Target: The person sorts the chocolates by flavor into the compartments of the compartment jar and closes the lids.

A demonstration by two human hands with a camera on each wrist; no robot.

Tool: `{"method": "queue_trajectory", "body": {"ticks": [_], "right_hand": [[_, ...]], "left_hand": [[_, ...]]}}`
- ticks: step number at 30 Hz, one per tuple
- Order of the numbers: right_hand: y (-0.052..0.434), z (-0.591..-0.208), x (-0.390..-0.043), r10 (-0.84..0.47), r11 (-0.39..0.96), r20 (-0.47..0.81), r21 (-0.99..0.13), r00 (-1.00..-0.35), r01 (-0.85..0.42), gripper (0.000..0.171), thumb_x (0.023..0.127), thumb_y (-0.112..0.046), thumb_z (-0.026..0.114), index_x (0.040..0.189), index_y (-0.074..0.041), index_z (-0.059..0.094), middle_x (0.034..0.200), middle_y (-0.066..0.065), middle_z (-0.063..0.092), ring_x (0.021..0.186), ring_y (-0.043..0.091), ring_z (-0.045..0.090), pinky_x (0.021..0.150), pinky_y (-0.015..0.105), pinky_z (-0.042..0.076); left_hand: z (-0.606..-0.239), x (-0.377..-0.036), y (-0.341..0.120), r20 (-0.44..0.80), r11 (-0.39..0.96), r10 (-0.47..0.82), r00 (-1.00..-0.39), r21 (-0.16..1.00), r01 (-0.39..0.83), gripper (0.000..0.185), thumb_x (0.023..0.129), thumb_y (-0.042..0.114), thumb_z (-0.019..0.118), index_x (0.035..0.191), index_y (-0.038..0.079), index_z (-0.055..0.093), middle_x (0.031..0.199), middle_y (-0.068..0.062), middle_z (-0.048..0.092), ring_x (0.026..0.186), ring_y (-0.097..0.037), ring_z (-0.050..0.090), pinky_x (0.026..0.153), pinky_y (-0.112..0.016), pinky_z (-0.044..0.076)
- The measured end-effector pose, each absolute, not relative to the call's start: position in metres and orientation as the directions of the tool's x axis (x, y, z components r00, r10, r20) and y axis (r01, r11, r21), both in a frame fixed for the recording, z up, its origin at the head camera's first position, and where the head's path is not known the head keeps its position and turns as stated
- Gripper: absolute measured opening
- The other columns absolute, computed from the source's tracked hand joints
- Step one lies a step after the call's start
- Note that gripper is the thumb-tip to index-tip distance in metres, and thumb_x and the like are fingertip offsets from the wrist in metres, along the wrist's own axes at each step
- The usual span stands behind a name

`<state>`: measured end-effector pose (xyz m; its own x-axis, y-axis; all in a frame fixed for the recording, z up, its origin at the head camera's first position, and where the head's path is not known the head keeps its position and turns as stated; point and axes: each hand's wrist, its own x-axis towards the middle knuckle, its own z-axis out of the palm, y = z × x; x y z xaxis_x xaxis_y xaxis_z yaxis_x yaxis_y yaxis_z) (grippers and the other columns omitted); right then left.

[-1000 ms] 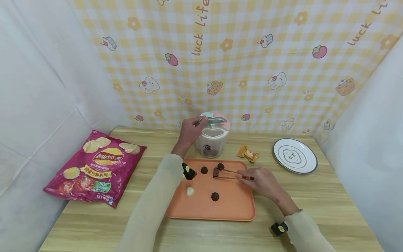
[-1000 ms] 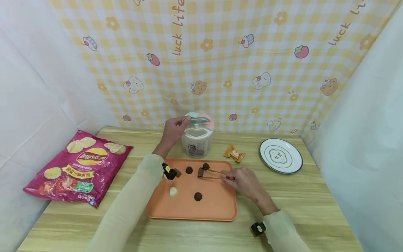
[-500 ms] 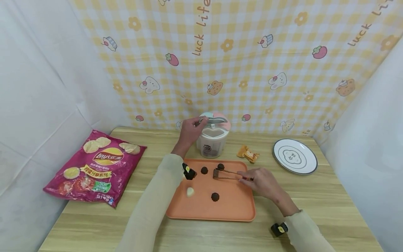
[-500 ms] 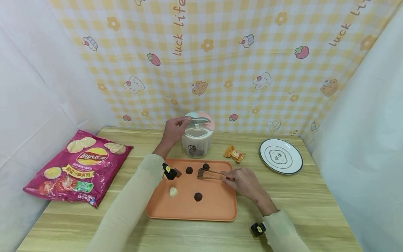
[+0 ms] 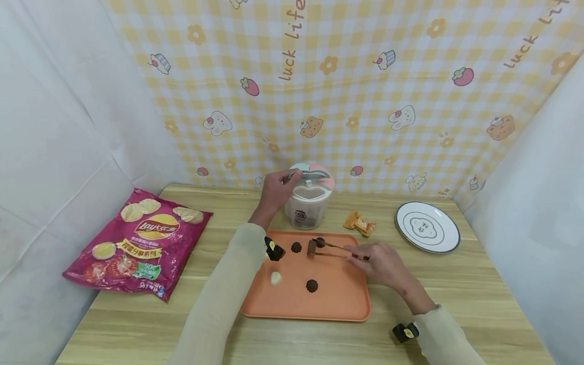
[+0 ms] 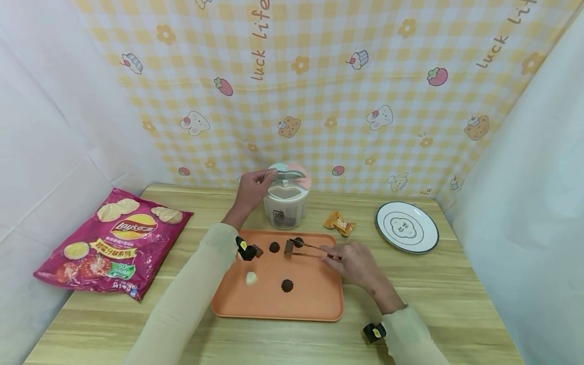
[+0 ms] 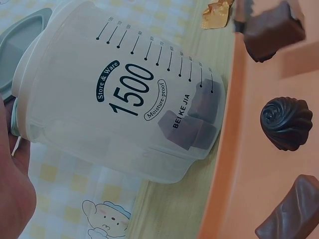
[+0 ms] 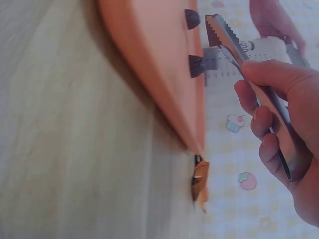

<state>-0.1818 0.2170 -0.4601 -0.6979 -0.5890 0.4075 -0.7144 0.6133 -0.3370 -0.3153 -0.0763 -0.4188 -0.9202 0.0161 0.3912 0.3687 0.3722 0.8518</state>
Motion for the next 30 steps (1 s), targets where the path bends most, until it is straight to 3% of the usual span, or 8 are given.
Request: {"method": "queue_trajectory", "body": {"ticks": [6, 10, 15, 19, 23, 30], "right_hand": [[0.216, -0.448, -0.18, -0.557, 0.589, 0.478, -0.348, -0.679, -0.729, 0.022, 0.081, -0.018, 0.076, 0.103, -0.015, 0.075, 0.068, -0.017, 0.06, 0.049, -0.007, 0.042, 0.041, 0.012, 0.031], [0.215, -0.438, -0.18, -0.536, 0.565, 0.516, -0.369, -0.668, -0.738, 0.023, 0.081, -0.016, 0.076, 0.104, -0.012, 0.074, 0.075, -0.008, 0.068, 0.053, -0.007, 0.049, 0.043, 0.011, 0.034], [0.214, -0.426, -0.183, -0.518, 0.551, 0.564, -0.355, -0.643, -0.755, 0.025, 0.081, -0.015, 0.075, 0.104, -0.008, 0.074, 0.072, -0.006, 0.068, 0.048, -0.004, 0.046, 0.04, 0.012, 0.032], [0.213, -0.417, -0.186, -0.493, 0.566, 0.596, -0.334, -0.634, -0.754, 0.027, 0.08, -0.014, 0.076, 0.107, -0.008, 0.073, 0.07, -0.009, 0.066, 0.046, -0.003, 0.043, 0.04, 0.013, 0.031], [0.211, -0.409, -0.191, -0.458, 0.6, 0.623, -0.309, -0.634, -0.738, 0.028, 0.081, -0.016, 0.075, 0.109, -0.012, 0.073, 0.077, -0.005, 0.07, 0.047, -0.003, 0.044, 0.041, 0.015, 0.032], [0.205, -0.402, -0.2, -0.401, 0.646, 0.645, -0.304, -0.65, -0.7, 0.028, 0.084, -0.022, 0.073, 0.11, -0.013, 0.072, 0.071, -0.01, 0.068, 0.048, -0.002, 0.046, 0.039, 0.018, 0.031]], "left_hand": [[-0.42, -0.316, -0.076, 0.393, 0.383, 0.02, -0.919, 0.846, 0.37, 0.052, 0.086, 0.062, 0.053, 0.11, 0.02, 0.072, 0.109, 0.001, 0.067, 0.093, -0.005, 0.061, 0.078, -0.03, 0.049], [-0.419, -0.315, -0.076, 0.398, 0.389, 0.021, -0.917, 0.842, 0.374, 0.051, 0.087, 0.061, 0.053, 0.11, 0.02, 0.072, 0.11, 0.001, 0.067, 0.094, -0.005, 0.061, 0.078, -0.029, 0.049], [-0.418, -0.314, -0.076, 0.394, 0.374, 0.02, -0.919, 0.85, 0.372, 0.05, 0.087, 0.059, 0.054, 0.11, 0.018, 0.072, 0.106, 0.0, 0.068, 0.084, -0.008, 0.061, 0.072, -0.03, 0.049], [-0.418, -0.314, -0.076, 0.397, 0.369, 0.018, -0.918, 0.85, 0.375, 0.049, 0.087, 0.058, 0.055, 0.111, 0.018, 0.072, 0.111, -0.001, 0.066, 0.096, -0.007, 0.061, 0.078, -0.029, 0.049], [-0.419, -0.315, -0.077, 0.413, 0.371, 0.017, -0.911, 0.843, 0.389, 0.048, 0.088, 0.058, 0.055, 0.111, 0.019, 0.071, 0.116, -0.001, 0.064, 0.106, -0.008, 0.058, 0.085, -0.029, 0.047], [-0.42, -0.315, -0.076, 0.415, 0.368, 0.012, -0.91, 0.844, 0.39, 0.049, 0.087, 0.058, 0.055, 0.111, 0.018, 0.072, 0.116, -0.001, 0.064, 0.105, -0.009, 0.059, 0.084, -0.03, 0.047]]}}
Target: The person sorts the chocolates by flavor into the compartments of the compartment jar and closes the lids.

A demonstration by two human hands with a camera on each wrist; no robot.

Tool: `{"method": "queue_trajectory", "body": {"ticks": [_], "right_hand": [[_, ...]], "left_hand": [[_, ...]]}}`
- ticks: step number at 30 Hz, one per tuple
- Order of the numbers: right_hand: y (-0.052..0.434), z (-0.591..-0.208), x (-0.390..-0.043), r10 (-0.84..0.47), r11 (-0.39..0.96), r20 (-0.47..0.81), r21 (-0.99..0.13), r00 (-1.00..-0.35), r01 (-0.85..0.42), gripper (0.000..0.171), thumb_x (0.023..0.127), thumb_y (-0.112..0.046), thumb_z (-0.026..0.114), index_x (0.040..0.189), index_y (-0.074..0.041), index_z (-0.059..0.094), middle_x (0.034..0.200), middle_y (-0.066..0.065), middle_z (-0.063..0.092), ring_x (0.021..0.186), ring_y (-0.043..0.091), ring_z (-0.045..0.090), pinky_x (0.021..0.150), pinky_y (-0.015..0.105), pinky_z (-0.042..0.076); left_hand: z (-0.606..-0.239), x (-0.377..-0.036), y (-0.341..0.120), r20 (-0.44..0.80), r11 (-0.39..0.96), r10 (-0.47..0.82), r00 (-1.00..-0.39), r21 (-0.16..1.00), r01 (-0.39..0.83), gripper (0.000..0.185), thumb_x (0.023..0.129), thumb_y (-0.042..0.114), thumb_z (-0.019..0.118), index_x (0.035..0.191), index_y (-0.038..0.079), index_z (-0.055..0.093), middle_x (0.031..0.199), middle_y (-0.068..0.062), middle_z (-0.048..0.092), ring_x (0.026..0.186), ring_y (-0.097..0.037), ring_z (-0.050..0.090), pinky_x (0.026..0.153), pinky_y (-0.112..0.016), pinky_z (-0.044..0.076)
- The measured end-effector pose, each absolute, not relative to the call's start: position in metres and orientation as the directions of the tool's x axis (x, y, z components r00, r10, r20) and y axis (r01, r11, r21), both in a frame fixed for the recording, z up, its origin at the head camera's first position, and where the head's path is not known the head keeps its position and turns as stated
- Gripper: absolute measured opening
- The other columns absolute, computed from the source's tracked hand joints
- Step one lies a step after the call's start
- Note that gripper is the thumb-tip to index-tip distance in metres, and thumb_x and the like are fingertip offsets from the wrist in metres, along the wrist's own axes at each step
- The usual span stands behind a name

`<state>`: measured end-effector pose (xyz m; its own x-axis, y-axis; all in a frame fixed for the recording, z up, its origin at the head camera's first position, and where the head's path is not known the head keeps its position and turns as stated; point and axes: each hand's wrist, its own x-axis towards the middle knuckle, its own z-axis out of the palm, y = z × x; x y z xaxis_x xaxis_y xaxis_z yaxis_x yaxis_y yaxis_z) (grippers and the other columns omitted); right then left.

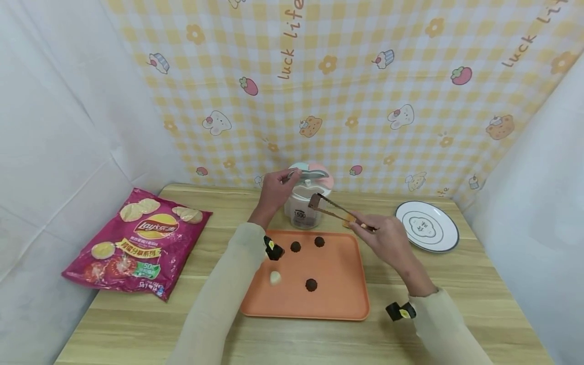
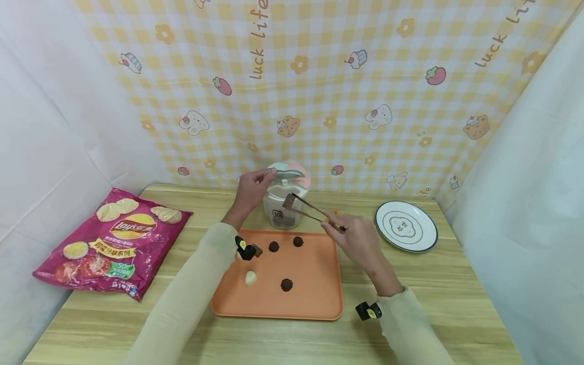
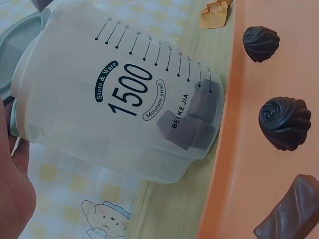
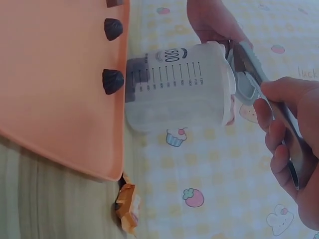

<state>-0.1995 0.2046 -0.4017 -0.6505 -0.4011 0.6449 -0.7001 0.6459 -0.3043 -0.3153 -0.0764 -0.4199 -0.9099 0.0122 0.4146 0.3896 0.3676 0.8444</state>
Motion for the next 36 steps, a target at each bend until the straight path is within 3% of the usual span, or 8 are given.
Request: {"method": "queue_trajectory", "body": {"ticks": [6, 19, 36], "right_hand": [[0.197, -0.4, -0.209, -0.35, 0.664, 0.662, -0.324, -0.663, -0.674, 0.026, 0.084, -0.024, 0.073, 0.109, -0.017, 0.073, 0.07, -0.011, 0.067, 0.044, -0.001, 0.044, 0.037, 0.02, 0.029], [0.185, -0.402, -0.22, -0.322, 0.719, 0.659, -0.297, -0.68, -0.628, 0.028, 0.084, -0.023, 0.073, 0.109, -0.011, 0.072, 0.068, -0.01, 0.068, 0.04, -0.003, 0.038, 0.034, 0.02, 0.022], [0.181, -0.403, -0.222, -0.32, 0.743, 0.634, -0.293, -0.704, -0.602, 0.031, 0.085, -0.029, 0.071, 0.112, -0.013, 0.071, 0.071, -0.009, 0.069, 0.042, -0.006, 0.043, 0.035, 0.021, 0.026]], "left_hand": [[-0.421, -0.316, -0.075, 0.421, 0.38, 0.003, -0.907, 0.838, 0.391, 0.046, 0.087, 0.057, 0.056, 0.11, 0.02, 0.072, 0.112, 0.001, 0.066, 0.101, -0.006, 0.06, 0.082, -0.028, 0.048], [-0.421, -0.317, -0.077, 0.432, 0.381, 0.007, -0.902, 0.833, 0.402, 0.049, 0.086, 0.06, 0.055, 0.108, 0.02, 0.073, 0.11, 0.001, 0.067, 0.098, -0.004, 0.06, 0.081, -0.028, 0.048], [-0.419, -0.315, -0.075, 0.414, 0.391, -0.005, -0.91, 0.839, 0.379, 0.051, 0.087, 0.06, 0.055, 0.11, 0.018, 0.072, 0.113, -0.001, 0.066, 0.102, -0.007, 0.06, 0.083, -0.028, 0.048]]}}
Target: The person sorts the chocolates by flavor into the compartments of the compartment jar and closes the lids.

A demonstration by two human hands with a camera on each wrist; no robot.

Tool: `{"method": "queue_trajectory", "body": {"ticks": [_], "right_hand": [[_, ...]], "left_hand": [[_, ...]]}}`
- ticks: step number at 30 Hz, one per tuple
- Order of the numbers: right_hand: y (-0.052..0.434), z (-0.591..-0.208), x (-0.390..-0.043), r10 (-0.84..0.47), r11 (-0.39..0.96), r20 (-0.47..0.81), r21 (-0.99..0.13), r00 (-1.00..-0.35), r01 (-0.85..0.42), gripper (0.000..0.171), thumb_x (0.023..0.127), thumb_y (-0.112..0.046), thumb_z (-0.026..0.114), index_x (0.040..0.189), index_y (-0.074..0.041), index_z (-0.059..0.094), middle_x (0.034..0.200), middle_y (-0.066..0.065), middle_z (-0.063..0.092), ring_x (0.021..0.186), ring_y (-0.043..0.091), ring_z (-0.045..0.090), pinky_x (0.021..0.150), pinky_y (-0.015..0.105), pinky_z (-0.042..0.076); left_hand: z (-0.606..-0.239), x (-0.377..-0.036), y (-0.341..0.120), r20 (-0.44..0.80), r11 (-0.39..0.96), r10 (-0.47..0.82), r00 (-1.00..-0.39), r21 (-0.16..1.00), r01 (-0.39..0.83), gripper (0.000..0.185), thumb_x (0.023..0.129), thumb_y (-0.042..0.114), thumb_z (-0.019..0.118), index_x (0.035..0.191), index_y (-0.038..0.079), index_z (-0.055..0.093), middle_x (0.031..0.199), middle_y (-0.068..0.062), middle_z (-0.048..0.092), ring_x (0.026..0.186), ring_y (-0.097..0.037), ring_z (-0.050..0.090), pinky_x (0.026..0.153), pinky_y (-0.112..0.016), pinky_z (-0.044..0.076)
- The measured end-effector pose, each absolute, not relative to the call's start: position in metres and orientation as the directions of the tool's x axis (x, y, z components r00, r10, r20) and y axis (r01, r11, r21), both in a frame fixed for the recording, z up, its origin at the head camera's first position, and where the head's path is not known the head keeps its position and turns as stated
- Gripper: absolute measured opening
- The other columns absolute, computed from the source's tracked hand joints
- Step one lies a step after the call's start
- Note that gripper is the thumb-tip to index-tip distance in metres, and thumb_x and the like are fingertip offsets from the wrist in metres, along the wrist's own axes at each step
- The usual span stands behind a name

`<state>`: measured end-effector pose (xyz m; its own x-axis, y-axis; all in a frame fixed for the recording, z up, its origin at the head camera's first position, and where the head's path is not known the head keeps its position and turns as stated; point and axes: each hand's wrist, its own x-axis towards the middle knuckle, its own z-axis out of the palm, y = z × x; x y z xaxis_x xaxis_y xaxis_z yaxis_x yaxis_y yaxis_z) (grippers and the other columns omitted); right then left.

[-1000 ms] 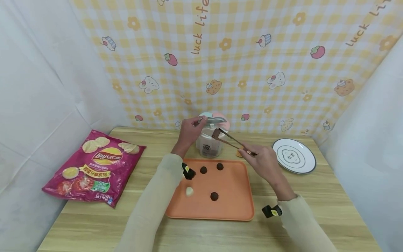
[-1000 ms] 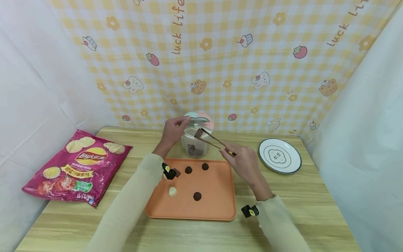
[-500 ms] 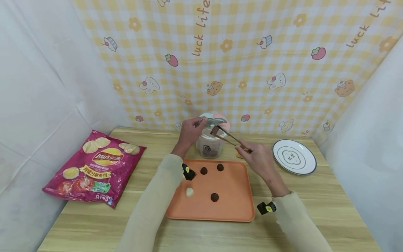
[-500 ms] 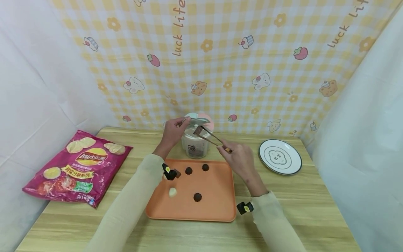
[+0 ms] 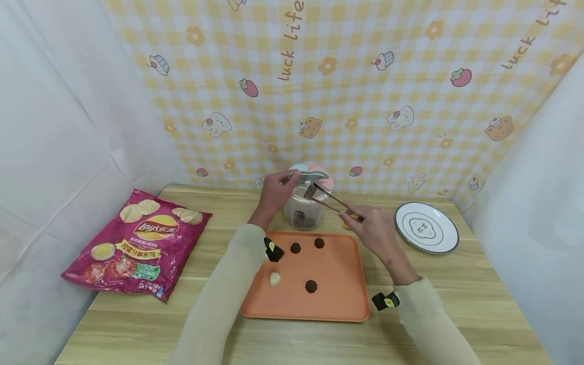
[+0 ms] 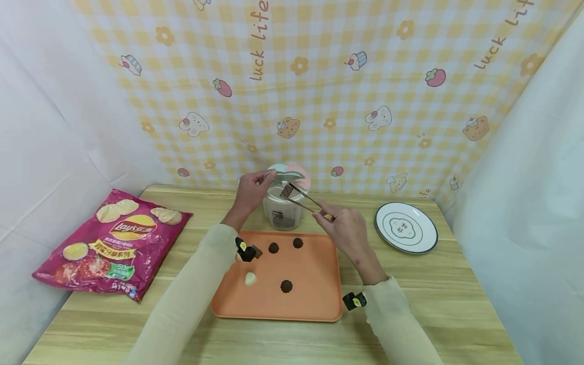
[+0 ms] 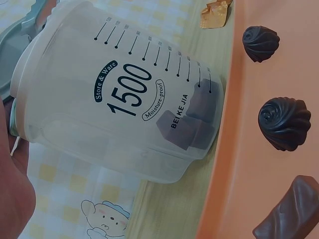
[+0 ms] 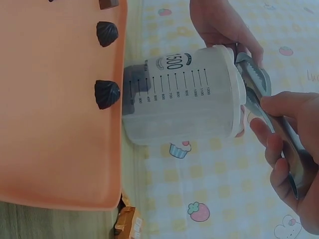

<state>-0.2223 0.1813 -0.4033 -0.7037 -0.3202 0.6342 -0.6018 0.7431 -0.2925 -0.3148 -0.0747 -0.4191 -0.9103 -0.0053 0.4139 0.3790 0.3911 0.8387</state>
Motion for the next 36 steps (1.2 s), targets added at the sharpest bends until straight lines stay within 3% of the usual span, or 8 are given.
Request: {"method": "queue_trajectory", "body": {"ticks": [25, 36], "right_hand": [[0.182, -0.398, -0.215, -0.336, 0.688, 0.621, -0.352, -0.708, -0.634, 0.03, 0.085, -0.026, 0.072, 0.111, -0.013, 0.072, 0.076, -0.009, 0.069, 0.054, -0.002, 0.056, 0.038, 0.02, 0.037], [0.184, -0.4, -0.201, -0.371, 0.649, 0.621, -0.359, -0.691, -0.671, 0.029, 0.085, -0.024, 0.072, 0.111, -0.012, 0.072, 0.078, -0.011, 0.069, 0.053, -0.003, 0.054, 0.041, 0.018, 0.037]], "left_hand": [[-0.421, -0.315, -0.076, 0.431, 0.367, 0.008, -0.902, 0.838, 0.404, 0.047, 0.087, 0.057, 0.056, 0.11, 0.019, 0.072, 0.112, 0.0, 0.066, 0.1, -0.005, 0.06, 0.081, -0.027, 0.048], [-0.422, -0.316, -0.076, 0.435, 0.371, 0.016, -0.9, 0.833, 0.41, 0.049, 0.087, 0.059, 0.054, 0.11, 0.019, 0.072, 0.112, 0.0, 0.066, 0.099, -0.006, 0.06, 0.081, -0.029, 0.048]]}}
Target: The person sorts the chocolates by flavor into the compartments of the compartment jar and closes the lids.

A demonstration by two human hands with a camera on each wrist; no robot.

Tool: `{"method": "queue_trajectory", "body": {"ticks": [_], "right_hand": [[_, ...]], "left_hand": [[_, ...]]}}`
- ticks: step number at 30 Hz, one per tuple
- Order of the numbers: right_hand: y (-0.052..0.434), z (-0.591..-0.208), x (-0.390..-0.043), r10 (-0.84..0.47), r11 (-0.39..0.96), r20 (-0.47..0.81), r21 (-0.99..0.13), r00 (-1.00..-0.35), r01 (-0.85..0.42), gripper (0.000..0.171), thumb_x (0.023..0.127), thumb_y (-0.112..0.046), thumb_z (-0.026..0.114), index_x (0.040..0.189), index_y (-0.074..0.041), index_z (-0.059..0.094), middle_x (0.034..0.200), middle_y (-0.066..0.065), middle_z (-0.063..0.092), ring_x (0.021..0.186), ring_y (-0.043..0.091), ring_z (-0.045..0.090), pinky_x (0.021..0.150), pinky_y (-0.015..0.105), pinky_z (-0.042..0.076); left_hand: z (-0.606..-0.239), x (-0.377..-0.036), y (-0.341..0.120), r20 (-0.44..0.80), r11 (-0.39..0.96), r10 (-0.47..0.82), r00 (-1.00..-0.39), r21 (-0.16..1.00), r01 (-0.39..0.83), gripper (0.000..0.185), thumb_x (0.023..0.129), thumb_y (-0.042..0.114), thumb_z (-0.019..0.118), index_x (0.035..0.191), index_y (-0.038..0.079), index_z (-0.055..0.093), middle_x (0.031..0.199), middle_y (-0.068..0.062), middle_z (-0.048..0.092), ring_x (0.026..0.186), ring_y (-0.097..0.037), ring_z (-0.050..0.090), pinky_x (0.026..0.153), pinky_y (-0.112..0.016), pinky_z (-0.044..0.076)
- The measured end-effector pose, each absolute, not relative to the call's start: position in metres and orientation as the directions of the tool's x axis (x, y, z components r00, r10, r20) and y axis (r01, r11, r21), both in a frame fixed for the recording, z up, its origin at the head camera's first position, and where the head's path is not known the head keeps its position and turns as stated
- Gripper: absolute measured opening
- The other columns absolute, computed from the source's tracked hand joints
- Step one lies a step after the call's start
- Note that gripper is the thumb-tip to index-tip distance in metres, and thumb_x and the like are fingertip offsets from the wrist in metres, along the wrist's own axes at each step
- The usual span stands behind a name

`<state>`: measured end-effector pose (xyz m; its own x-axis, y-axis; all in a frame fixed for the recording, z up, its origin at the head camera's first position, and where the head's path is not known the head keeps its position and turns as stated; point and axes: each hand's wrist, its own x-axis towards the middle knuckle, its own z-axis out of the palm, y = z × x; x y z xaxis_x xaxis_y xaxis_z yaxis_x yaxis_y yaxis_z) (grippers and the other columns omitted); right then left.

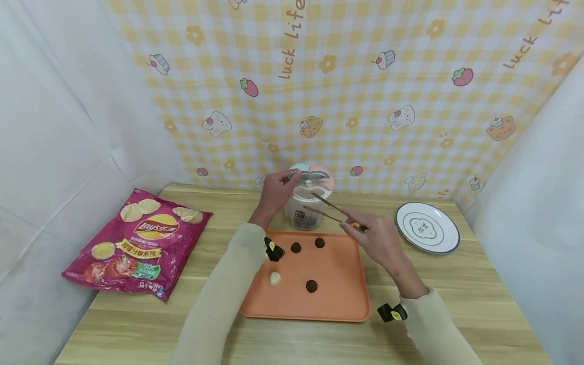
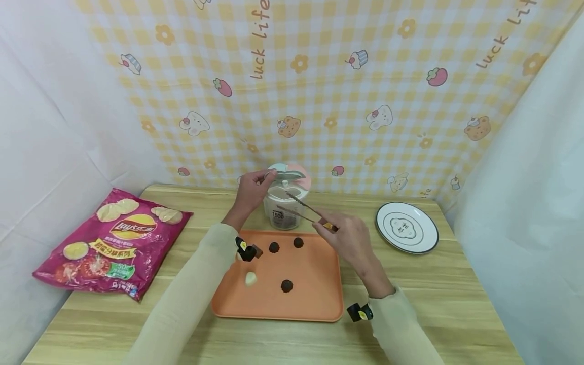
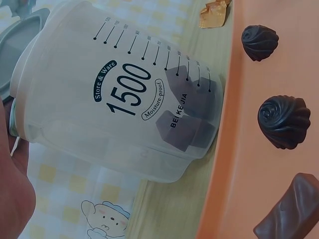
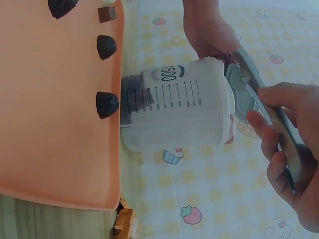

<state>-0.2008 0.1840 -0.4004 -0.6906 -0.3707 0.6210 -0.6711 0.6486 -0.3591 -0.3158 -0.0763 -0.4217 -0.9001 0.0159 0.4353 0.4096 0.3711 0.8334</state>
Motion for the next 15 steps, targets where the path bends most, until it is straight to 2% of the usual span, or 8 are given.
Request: {"method": "queue_trajectory", "body": {"ticks": [5, 11, 15], "right_hand": [[0.182, -0.405, -0.196, -0.406, 0.634, 0.599, -0.359, -0.69, -0.685, 0.027, 0.085, -0.023, 0.072, 0.11, -0.012, 0.072, 0.078, -0.012, 0.068, 0.053, -0.004, 0.053, 0.04, 0.017, 0.036], [0.173, -0.416, -0.19, -0.445, 0.6, 0.587, -0.365, -0.677, -0.712, 0.029, 0.082, -0.019, 0.074, 0.108, -0.007, 0.072, 0.079, -0.01, 0.069, 0.054, -0.004, 0.054, 0.042, 0.016, 0.038], [0.167, -0.426, -0.186, -0.466, 0.606, 0.562, -0.359, -0.683, -0.71, 0.03, 0.083, -0.022, 0.073, 0.111, -0.011, 0.072, 0.078, -0.009, 0.069, 0.051, -0.006, 0.05, 0.043, 0.016, 0.038]], "left_hand": [[-0.422, -0.317, -0.077, 0.437, 0.368, 0.016, -0.899, 0.834, 0.412, 0.049, 0.087, 0.059, 0.054, 0.11, 0.02, 0.072, 0.11, 0.001, 0.067, 0.095, -0.004, 0.061, 0.079, -0.028, 0.049], [-0.423, -0.317, -0.077, 0.439, 0.377, 0.013, -0.899, 0.83, 0.411, 0.048, 0.087, 0.059, 0.055, 0.109, 0.02, 0.072, 0.111, 0.001, 0.067, 0.099, -0.004, 0.06, 0.081, -0.028, 0.048], [-0.422, -0.316, -0.077, 0.436, 0.37, 0.017, -0.9, 0.834, 0.411, 0.047, 0.087, 0.057, 0.055, 0.109, 0.019, 0.072, 0.111, 0.001, 0.067, 0.099, -0.006, 0.06, 0.082, -0.029, 0.048]]}}
